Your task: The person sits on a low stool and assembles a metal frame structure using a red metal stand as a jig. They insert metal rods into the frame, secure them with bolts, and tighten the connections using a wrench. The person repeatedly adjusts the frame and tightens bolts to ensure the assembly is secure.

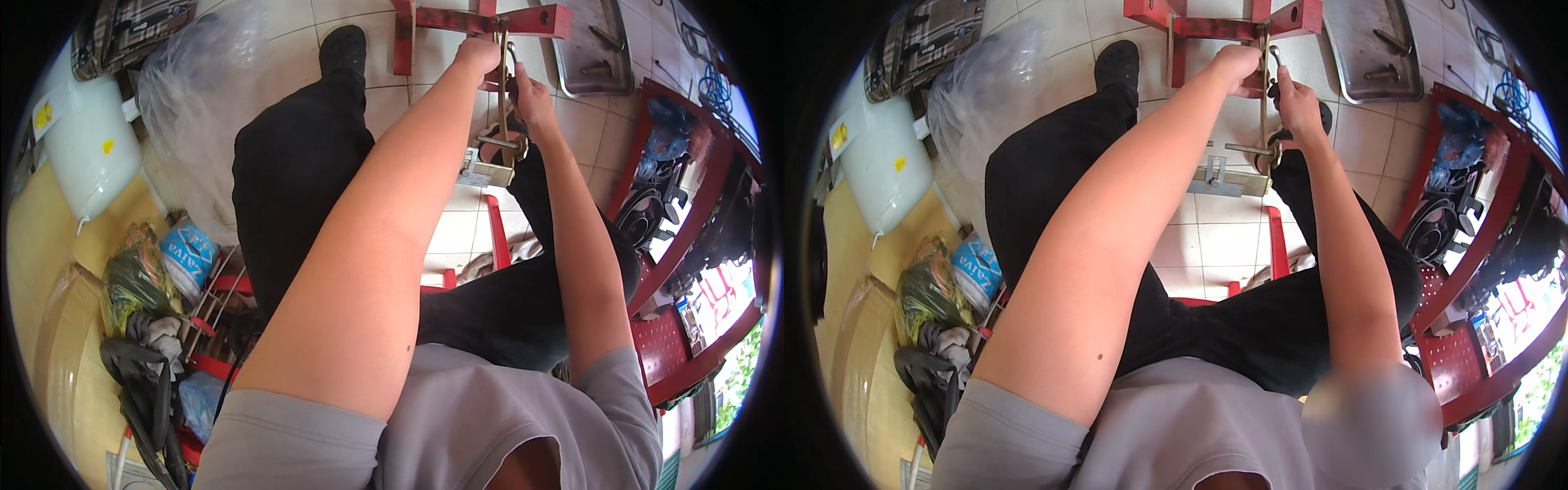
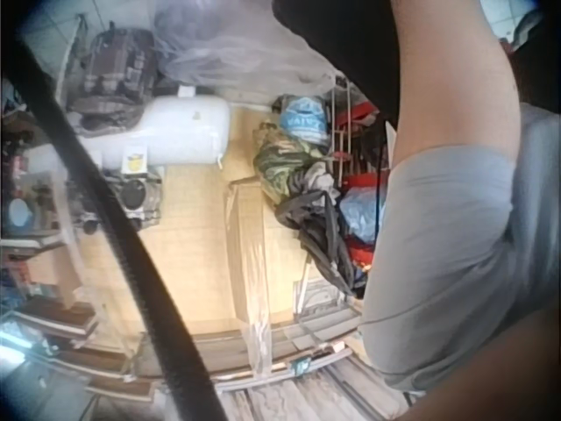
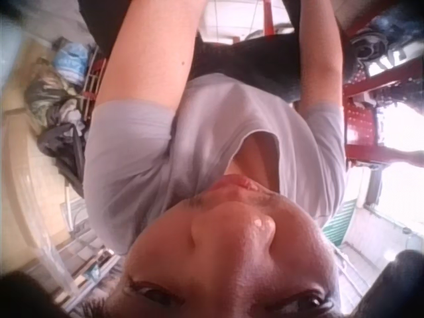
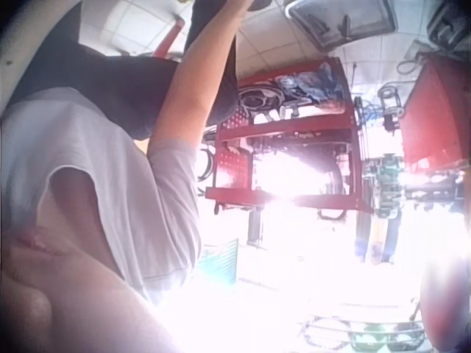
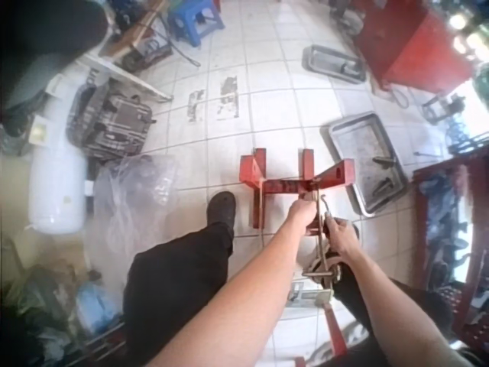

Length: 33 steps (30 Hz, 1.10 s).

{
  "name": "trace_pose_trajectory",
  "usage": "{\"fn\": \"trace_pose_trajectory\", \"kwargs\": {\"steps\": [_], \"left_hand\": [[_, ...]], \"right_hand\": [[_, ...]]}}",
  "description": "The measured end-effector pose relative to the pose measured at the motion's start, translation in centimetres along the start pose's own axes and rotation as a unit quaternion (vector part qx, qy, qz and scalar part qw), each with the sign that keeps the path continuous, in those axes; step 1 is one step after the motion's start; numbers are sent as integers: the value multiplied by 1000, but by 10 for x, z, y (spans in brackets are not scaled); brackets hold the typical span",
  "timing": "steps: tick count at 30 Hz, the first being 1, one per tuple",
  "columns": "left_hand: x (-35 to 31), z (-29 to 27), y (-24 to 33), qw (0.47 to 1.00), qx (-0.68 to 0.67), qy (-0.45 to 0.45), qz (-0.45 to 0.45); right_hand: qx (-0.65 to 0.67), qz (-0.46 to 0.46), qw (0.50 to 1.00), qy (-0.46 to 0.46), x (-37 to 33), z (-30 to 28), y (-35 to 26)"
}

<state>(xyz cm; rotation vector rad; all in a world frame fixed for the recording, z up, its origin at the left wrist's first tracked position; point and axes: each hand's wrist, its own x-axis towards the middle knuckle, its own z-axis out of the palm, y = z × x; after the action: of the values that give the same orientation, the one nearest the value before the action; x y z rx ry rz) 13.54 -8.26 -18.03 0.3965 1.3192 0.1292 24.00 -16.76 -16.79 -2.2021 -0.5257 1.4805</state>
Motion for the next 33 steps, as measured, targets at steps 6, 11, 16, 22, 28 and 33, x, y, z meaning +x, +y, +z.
{"fn": "trace_pose_trajectory", "kwargs": {"steps": [6,11,16,22,28,33], "left_hand": [[9,-1,-5,1000,-3,-8,11],[11,1,-3,1000,0,2,-6],[35,-18,-17,999,46,16,11],[16,0,-5,999,35,-19,-9],[6,-1,0,999,47,-15,-7],[5,-3,-2,999,28,-29,5]], "right_hand": [[221,-37,970,-91,-4,-5,7],[64,-49,994,-68,6,-10,15],[100,-18,993,-67,-11,7,-5],[116,-35,990,-68,-6,-6,3],[145,17,985,-87,-9,-7,-2],[198,-28,971,-127,-8,-8,2]]}}
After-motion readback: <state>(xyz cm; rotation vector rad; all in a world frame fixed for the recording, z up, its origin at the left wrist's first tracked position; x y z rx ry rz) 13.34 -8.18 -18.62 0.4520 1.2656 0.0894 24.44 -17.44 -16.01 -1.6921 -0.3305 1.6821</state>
